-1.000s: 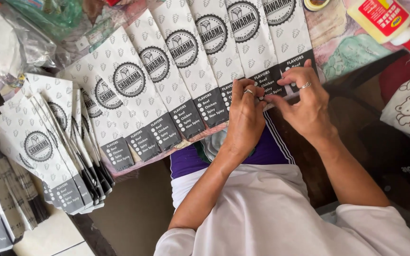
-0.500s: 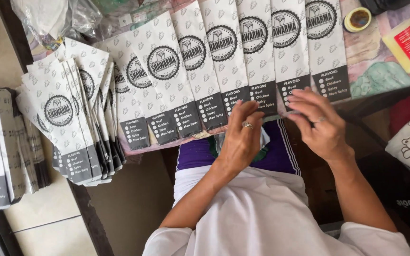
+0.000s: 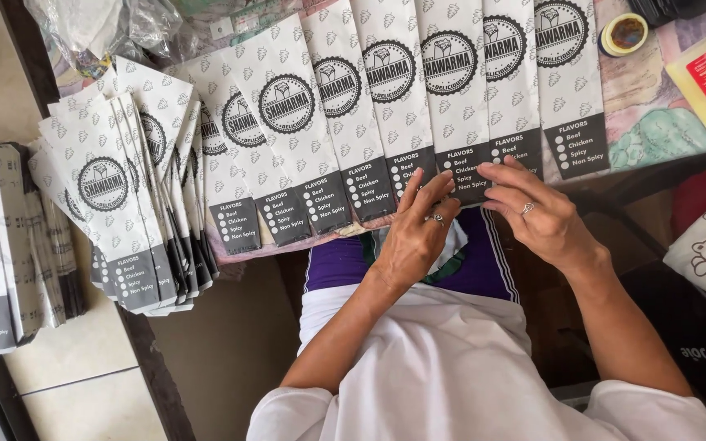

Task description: The person applies glue to paper shawarma sleeves and stacks them, handling the sleeves one at a time and using a bottle of glue.

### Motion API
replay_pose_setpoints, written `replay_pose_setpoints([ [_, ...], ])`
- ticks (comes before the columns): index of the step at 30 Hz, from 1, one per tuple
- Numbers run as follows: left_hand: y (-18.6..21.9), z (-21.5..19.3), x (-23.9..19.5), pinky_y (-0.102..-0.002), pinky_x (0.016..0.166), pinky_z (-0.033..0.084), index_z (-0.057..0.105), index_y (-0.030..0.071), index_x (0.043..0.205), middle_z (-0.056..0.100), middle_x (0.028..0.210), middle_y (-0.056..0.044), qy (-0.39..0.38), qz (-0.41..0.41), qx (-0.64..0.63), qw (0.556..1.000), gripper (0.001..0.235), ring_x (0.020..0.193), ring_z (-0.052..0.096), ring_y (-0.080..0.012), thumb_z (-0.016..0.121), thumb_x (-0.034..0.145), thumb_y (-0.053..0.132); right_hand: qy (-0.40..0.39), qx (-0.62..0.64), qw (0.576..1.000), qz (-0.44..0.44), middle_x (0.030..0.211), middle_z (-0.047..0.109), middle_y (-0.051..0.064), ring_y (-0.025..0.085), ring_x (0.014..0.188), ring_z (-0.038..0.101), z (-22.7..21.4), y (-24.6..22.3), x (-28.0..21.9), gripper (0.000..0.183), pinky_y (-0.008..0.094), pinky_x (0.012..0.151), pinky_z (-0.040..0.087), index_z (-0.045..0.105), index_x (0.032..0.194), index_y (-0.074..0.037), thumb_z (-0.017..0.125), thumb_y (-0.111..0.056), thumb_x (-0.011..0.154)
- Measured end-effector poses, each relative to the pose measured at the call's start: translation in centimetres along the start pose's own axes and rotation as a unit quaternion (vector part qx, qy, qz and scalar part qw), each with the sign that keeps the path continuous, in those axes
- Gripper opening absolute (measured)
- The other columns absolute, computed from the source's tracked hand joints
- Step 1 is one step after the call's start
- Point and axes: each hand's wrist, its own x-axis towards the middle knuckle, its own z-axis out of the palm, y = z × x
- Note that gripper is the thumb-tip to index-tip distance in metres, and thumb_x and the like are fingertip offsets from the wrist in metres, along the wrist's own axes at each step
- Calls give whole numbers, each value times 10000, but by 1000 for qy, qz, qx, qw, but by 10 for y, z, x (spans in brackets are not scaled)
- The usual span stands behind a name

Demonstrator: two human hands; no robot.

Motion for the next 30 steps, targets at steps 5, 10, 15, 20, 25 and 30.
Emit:
replay_pose_setpoints([
  [5, -2, 0, -3, -647, 1114, 459, 673, -97, 970, 689, 1090, -245, -24, 16, 20, 999, 60, 1209, 656, -372, 703, 935, -59, 4, 3, 1000, -5, 1313, 710, 174, 280, 1168, 698, 4, 10, -9, 72, 402, 1216, 418, 723, 970, 42, 748, 42, 902],
  [10, 0, 10, -6, -635, 1157, 419, 666, -67, 941, 677, 1130, -202, -23, -16, 29, 999, 60, 1220, 653, -347, 679, 960, -12, 24, 17, 999, 25, 1300, 719, 160, 278, 1197, 685, 10, 10, -10, 29, 399, 1262, 362, 732, 962, 46, 724, 33, 937],
  [15, 3, 22, -2, -613, 1172, 385, 643, -44, 851, 643, 1084, -138, 15, -163, -38, 986, 128, 1185, 645, -343, 685, 951, 24, 68, 38, 995, 60, 1227, 734, 170, 289, 1135, 720, 17, 3, -5, 127, 430, 1263, 351, 666, 875, 48, 723, 23, 986],
  [20, -1, 30, -4, -601, 1120, 436, 605, -10, 787, 578, 1049, -105, -2, -223, -62, 973, 133, 1187, 622, -361, 708, 861, -51, 89, 76, 989, 93, 1173, 732, 190, 329, 1087, 735, 16, -1, -1, 159, 466, 1246, 364, 653, 843, 55, 783, 117, 909],
  [25, 3, 22, 3, -594, 1061, 460, 567, 21, 843, 548, 980, -82, -2, -230, -82, 970, 177, 1191, 614, -365, 715, 847, -76, 105, 83, 985, 108, 1132, 720, 211, 367, 1070, 737, 20, -5, 5, 205, 505, 1241, 349, 611, 901, 55, 796, 138, 877],
  [30, -2, 19, 0, -540, 1056, 490, 590, 26, 941, 546, 1094, -86, -25, -260, -110, 959, 177, 1219, 611, -372, 723, 869, -66, 119, 37, 986, 114, 1125, 715, 169, 330, 1100, 727, 32, 1, -3, 205, 487, 1257, 289, 662, 1039, 39, 828, -59, 970],
])
